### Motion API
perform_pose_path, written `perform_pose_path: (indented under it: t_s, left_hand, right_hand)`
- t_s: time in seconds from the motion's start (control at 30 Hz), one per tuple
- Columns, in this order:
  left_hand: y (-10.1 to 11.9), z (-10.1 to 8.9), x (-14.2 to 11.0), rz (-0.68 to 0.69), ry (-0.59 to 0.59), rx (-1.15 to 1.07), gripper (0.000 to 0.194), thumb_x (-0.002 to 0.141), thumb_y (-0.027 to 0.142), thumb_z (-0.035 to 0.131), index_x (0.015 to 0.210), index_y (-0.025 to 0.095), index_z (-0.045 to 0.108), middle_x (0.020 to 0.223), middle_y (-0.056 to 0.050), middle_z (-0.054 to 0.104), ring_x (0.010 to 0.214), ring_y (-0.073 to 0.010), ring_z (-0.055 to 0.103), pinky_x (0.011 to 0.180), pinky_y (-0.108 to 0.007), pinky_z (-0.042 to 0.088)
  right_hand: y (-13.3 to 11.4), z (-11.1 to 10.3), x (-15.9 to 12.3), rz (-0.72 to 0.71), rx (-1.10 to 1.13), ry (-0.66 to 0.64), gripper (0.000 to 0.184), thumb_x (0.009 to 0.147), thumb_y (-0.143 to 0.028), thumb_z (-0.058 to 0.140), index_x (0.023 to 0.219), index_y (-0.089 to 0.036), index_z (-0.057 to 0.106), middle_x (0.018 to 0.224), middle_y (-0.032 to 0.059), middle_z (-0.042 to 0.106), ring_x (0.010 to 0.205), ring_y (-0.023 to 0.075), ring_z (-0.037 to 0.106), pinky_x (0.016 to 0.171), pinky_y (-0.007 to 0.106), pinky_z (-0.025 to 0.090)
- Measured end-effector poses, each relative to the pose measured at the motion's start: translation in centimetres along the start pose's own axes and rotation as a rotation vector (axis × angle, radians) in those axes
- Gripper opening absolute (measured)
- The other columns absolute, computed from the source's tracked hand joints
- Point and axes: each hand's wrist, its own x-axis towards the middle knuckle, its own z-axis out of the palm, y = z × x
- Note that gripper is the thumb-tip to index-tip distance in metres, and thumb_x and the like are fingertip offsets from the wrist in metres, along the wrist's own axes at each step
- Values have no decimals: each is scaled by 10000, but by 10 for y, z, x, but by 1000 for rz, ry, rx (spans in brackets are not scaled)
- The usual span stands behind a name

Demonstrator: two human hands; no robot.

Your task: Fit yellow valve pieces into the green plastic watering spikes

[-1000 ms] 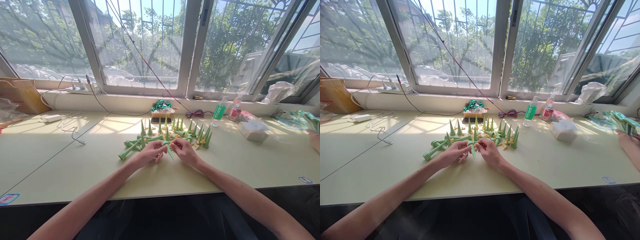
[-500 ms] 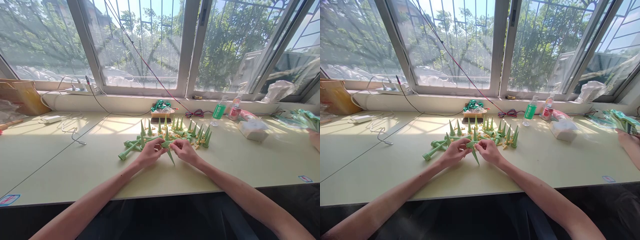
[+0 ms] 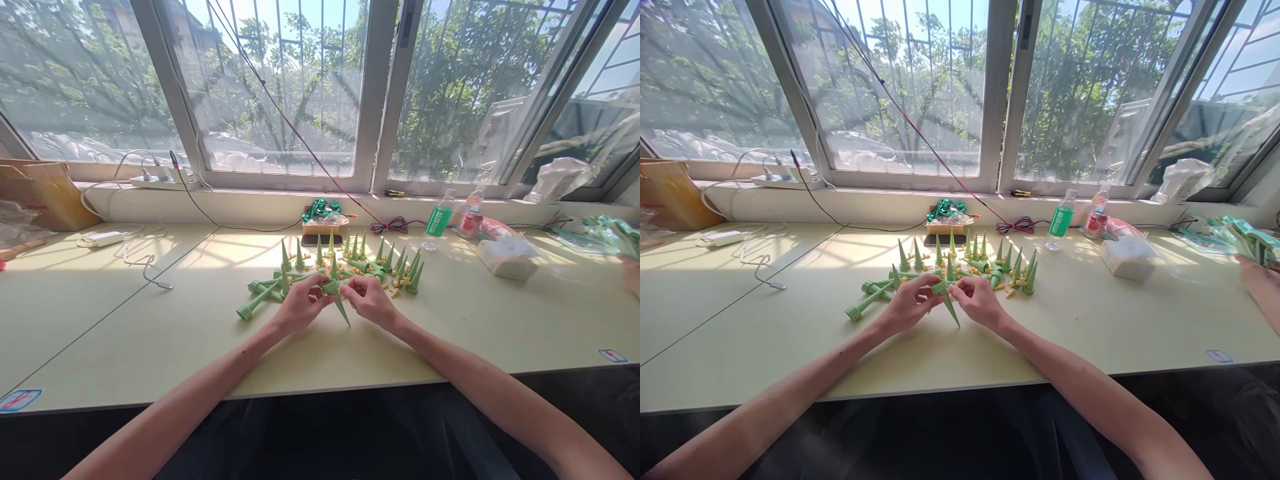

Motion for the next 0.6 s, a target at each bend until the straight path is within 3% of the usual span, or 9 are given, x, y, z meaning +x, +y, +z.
perform_pose_path:
  t_s: [0.6]
  left_hand:
    - [-1,-3,1,30,28,103,301,840,382,669,1037,157,629,821,-39,646,634,-126,594,575,-247,550]
  right_hand:
    - [-1,0,1,-44,-28,13,382,856,-504,601,649,-189,542,529,-18,476,468,107,401,441,250,297]
